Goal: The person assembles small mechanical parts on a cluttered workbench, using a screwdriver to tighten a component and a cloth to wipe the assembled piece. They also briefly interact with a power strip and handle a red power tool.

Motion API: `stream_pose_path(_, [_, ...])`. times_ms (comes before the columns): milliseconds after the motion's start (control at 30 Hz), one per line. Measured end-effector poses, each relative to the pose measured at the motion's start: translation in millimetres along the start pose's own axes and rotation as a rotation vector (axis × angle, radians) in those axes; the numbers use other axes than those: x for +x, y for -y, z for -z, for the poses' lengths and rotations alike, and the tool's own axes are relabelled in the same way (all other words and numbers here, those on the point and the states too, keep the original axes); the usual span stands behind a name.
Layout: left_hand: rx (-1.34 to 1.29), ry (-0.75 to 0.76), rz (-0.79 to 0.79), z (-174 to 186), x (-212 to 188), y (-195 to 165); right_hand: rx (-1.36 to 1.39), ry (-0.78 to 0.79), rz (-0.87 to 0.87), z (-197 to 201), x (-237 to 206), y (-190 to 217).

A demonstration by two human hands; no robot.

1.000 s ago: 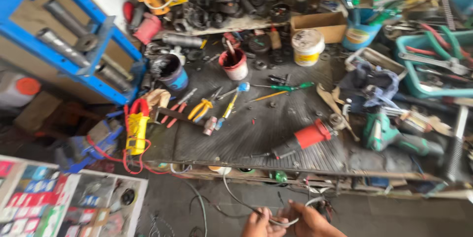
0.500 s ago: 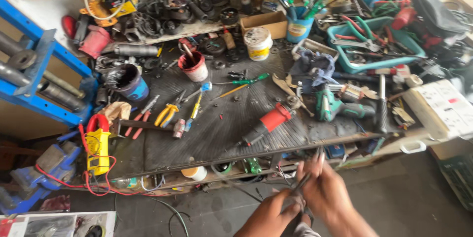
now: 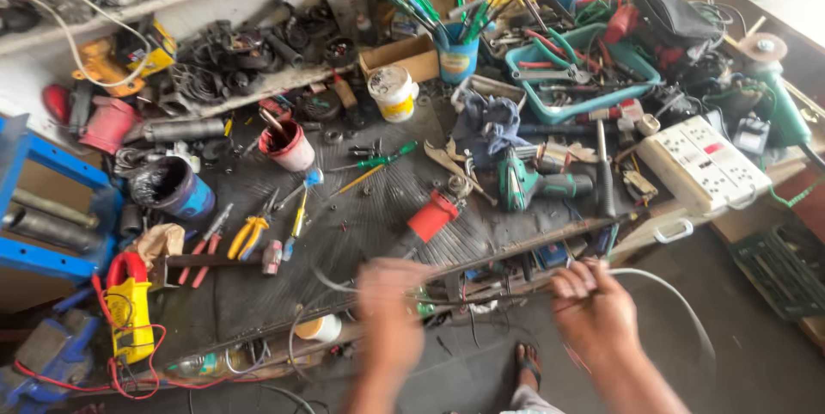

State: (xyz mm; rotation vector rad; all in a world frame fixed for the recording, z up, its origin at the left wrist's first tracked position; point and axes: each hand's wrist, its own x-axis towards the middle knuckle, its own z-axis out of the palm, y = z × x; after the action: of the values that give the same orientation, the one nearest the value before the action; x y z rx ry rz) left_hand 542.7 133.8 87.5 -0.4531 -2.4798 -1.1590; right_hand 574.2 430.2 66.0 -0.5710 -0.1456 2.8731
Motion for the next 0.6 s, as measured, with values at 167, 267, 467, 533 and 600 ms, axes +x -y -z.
stream_pose_path(167, [-0.581,0.874,0.328,-57.2,-18.1,-68.6,-0.168,0.003,0.11,-29.3,14.9,42.3])
stream_pose_path(267, [-0.61,0.911,0.458,-13.5,-4.5,-11.2,-0.17,-0.102,0.182,-16.3,63.9,147.6])
stream_pose_path(467, [-1.923,0.313,0.652,74.0,11.8,79.4,-0.379,-0.309,0.608,41.9,76.4,252.9])
stream_pose_path(533, [-1.949,0.0,0.591,66.4,22.8,65.1,-0.728,-0.373,0.716,38.0,85.4,250.7])
stream_pose_path(600, [-1.688,-0.156,0.651,29.4,40.1,39.1,-1.191,-0.343,0.529,14.6,95.2,236.5])
